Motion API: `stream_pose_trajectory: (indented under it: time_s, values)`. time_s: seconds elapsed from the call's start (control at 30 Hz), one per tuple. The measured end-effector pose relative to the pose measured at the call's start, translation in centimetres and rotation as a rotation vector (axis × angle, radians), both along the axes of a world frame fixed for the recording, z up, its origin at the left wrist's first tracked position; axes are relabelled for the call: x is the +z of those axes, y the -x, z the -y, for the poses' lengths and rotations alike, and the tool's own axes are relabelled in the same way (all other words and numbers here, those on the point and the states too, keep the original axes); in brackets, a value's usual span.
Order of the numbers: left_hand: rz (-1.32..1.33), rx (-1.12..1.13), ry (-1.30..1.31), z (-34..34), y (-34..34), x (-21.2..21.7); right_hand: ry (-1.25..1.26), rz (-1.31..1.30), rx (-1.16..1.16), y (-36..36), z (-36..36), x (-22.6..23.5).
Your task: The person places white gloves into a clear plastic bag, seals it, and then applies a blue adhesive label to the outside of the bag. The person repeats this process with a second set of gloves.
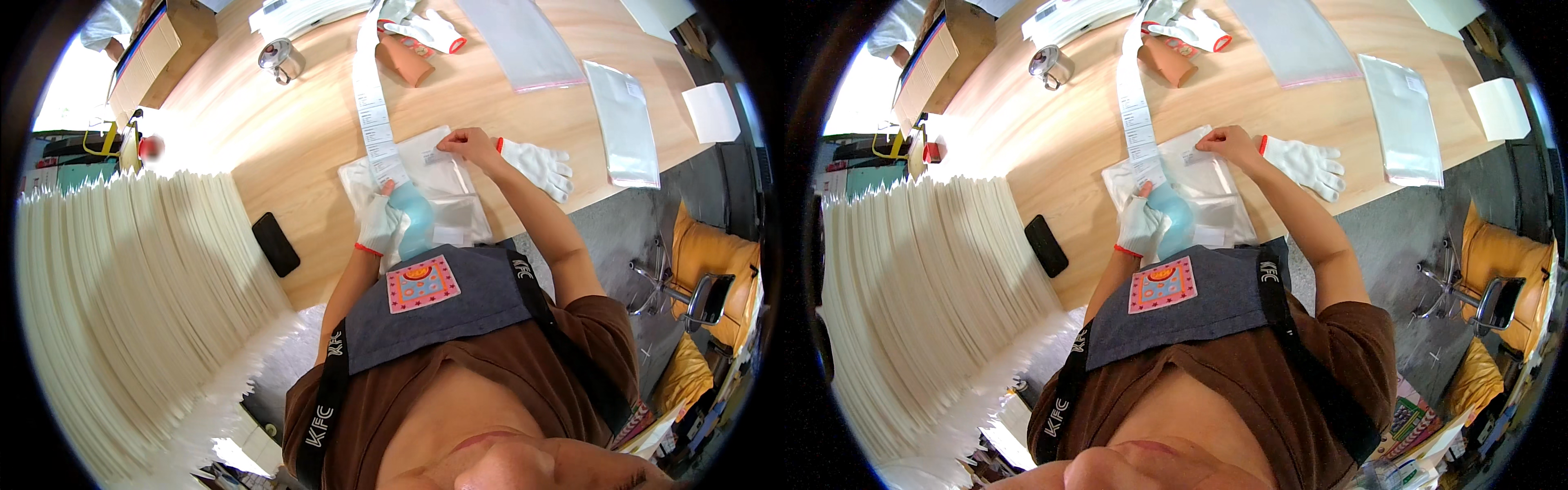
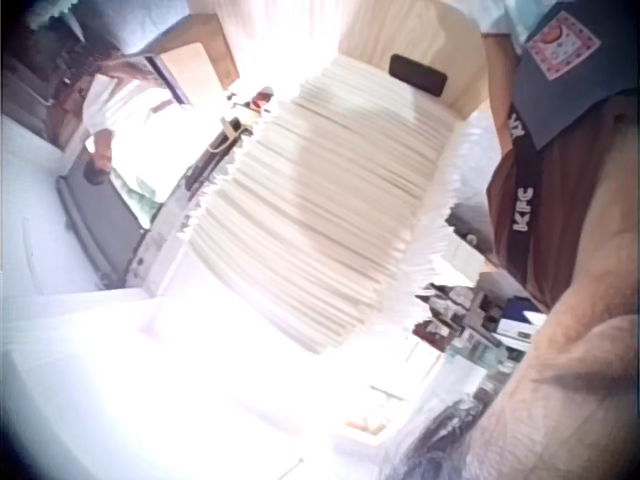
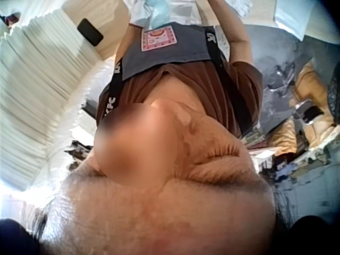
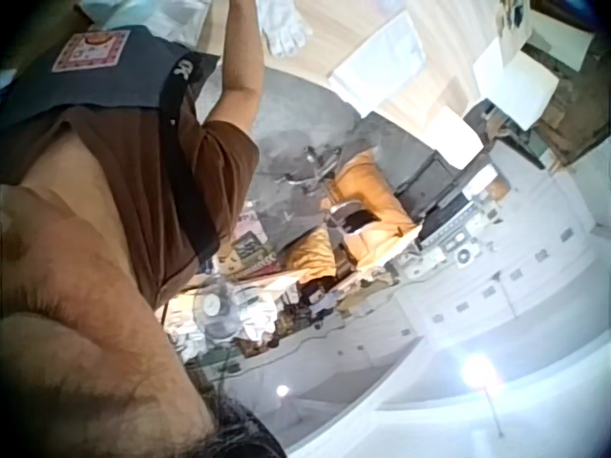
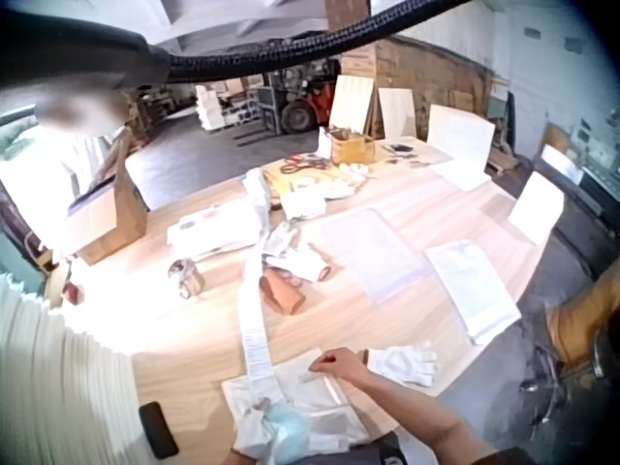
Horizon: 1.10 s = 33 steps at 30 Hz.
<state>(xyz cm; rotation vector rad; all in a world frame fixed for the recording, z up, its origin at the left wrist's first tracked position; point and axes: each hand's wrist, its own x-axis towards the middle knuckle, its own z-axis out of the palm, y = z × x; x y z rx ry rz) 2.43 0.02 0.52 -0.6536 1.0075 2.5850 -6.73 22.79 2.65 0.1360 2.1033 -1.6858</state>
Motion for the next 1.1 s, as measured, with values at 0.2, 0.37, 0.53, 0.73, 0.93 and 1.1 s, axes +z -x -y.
stream_pose_trajectory:
  time_s: [0.2, 0.37, 0.53, 0.73, 0.93, 1.1]
  values:
    - [-0.003, -0.094, -0.012, 0.8, -0.2, -0.5, -0.176, -0.069, -0.025, 1.5, 1.0, -2.2]
    - [-0.007, -0.085, 0.033, 0.8, -0.1, -0.9, -0.230, -0.218, -0.053, 1.2, 1.3, -3.0]
    - [0.034, -0.141, 0.030, 2.2, -0.2, -3.9, -0.465, -0.383, -0.032, -0.3, 2.1, -1.9]
    - [0.027, -0.126, -0.087, 2.4, -0.2, -5.2, -0.546, -0.940, -0.132, -1.7, 2.4, -1.9]
    - [-0.018, -0.060, 0.020, -0.1, -0.3, 1.8, 0.013, -0.354, -0.215, -2.1, 2.8, -1.2]
    - [-0.024, -0.139, -0.012, 1.3, -0.4, 0.4, 0.024, -0.183, -0.145, 0.0, 1.8, -2.1]
